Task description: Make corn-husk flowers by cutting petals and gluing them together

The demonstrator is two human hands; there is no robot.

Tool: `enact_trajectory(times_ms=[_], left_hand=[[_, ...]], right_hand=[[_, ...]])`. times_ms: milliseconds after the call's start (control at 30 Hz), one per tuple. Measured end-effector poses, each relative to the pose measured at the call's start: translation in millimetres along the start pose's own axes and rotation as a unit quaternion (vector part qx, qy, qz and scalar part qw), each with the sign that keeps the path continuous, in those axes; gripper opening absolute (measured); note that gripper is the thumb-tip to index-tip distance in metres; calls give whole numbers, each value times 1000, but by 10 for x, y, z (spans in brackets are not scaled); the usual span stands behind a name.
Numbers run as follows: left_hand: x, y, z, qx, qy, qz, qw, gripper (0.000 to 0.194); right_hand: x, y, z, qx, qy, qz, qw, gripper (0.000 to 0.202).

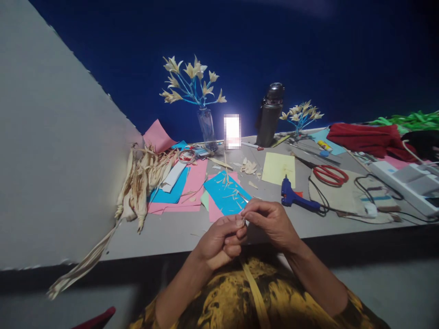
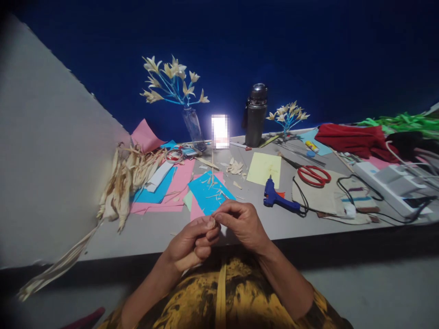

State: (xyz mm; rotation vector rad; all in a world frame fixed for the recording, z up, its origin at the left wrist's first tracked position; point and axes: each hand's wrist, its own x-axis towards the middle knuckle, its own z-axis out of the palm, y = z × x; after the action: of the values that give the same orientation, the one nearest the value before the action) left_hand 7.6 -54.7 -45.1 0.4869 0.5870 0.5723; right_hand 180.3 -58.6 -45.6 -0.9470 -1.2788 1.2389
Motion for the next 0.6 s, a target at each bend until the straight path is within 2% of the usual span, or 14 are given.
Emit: enact_trajectory(times_ms=[167, 333, 433, 600], left_hand=[[-8, 8, 40, 10, 23, 14, 1000, 32], [-20, 24, 102, 20, 78, 89, 993, 34], [-17, 16, 113, 30, 102, 121, 987, 35], [-2, -9, 100, 43, 105, 103, 988, 35]], right_hand=[[-9, -1, 16, 3, 20, 5, 1000, 24], [-14, 59, 0, 27, 47, 72, 996, 27], [-27, 79, -11, 21, 18, 73, 997, 25], [-34, 70, 9, 35, 1, 63, 997, 26]])
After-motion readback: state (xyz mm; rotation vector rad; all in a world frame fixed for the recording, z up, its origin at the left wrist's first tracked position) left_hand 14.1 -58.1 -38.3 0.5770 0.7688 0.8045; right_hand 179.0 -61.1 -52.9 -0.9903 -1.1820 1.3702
